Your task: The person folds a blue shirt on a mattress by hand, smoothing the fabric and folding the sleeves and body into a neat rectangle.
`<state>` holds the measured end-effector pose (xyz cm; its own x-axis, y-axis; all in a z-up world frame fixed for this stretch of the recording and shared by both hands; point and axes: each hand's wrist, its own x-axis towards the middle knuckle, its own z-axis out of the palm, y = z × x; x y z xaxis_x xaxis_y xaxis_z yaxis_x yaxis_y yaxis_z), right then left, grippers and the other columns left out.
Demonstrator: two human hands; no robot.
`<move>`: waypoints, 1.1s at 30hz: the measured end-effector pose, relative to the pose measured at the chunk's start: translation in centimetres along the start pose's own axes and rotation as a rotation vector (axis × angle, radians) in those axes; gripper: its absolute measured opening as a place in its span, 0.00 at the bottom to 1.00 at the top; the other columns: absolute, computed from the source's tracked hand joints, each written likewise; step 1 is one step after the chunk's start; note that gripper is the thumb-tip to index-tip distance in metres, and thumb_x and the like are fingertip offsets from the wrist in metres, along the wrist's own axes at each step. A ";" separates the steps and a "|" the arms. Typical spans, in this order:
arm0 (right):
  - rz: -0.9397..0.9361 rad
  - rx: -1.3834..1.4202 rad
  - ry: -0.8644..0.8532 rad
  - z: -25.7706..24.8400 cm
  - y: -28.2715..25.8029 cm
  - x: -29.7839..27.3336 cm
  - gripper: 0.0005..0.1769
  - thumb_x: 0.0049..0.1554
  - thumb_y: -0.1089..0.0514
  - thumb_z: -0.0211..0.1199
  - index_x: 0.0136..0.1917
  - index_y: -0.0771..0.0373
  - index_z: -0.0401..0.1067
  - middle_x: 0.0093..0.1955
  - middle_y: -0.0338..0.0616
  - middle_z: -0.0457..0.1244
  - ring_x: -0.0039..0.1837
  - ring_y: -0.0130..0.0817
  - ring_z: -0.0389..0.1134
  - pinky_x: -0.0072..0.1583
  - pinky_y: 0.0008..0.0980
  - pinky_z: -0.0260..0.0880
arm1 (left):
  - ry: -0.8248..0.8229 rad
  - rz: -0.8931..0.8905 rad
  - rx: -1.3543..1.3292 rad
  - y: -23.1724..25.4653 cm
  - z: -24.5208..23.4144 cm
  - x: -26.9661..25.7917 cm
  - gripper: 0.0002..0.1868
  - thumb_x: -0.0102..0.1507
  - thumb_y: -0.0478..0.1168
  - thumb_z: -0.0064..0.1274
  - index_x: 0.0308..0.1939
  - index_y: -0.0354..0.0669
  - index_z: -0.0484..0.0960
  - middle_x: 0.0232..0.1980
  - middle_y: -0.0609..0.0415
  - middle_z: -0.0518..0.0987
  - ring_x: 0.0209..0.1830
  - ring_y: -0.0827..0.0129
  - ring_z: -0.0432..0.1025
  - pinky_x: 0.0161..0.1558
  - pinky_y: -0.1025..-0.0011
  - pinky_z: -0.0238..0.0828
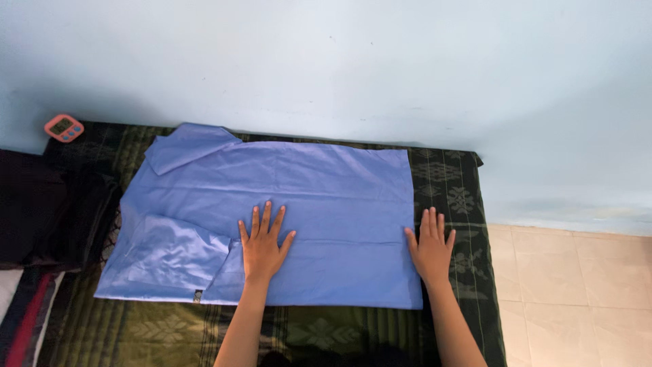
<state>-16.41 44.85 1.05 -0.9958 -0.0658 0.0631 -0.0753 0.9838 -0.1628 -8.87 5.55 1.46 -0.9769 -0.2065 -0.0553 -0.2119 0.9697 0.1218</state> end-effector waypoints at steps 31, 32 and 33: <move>-0.436 0.150 0.449 -7.4 -1.1 -19.1 0.18 0.52 0.63 0.68 0.57 0.58 0.80 0.56 0.39 0.72 0.61 0.40 0.71 0.58 0.37 0.72 | 0.235 0.394 -0.012 -3.7 3.3 -14.7 0.33 0.60 0.27 0.53 0.68 0.56 0.75 0.71 0.58 0.74 0.75 0.58 0.63 0.75 0.52 0.55; -0.436 0.161 0.473 -7.2 -1.0 -19.2 0.15 0.53 0.62 0.68 0.56 0.58 0.80 0.54 0.39 0.72 0.60 0.39 0.71 0.57 0.36 0.73 | 0.271 0.389 -0.014 -4.5 3.5 -14.8 0.32 0.60 0.28 0.53 0.68 0.55 0.75 0.71 0.57 0.73 0.75 0.57 0.62 0.74 0.51 0.56; -0.435 0.173 0.496 -7.0 -1.0 -19.1 0.13 0.55 0.61 0.69 0.55 0.58 0.80 0.53 0.38 0.72 0.59 0.39 0.71 0.56 0.35 0.73 | 0.308 0.384 -0.016 -5.3 3.7 -15.0 0.32 0.59 0.28 0.53 0.68 0.54 0.74 0.71 0.57 0.73 0.75 0.56 0.62 0.73 0.49 0.56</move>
<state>3.09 46.30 6.87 -0.7345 -0.3246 0.5960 -0.5119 0.8416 -0.1725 6.99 4.02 -1.98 -0.9470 0.1345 0.2918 0.1675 0.9817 0.0911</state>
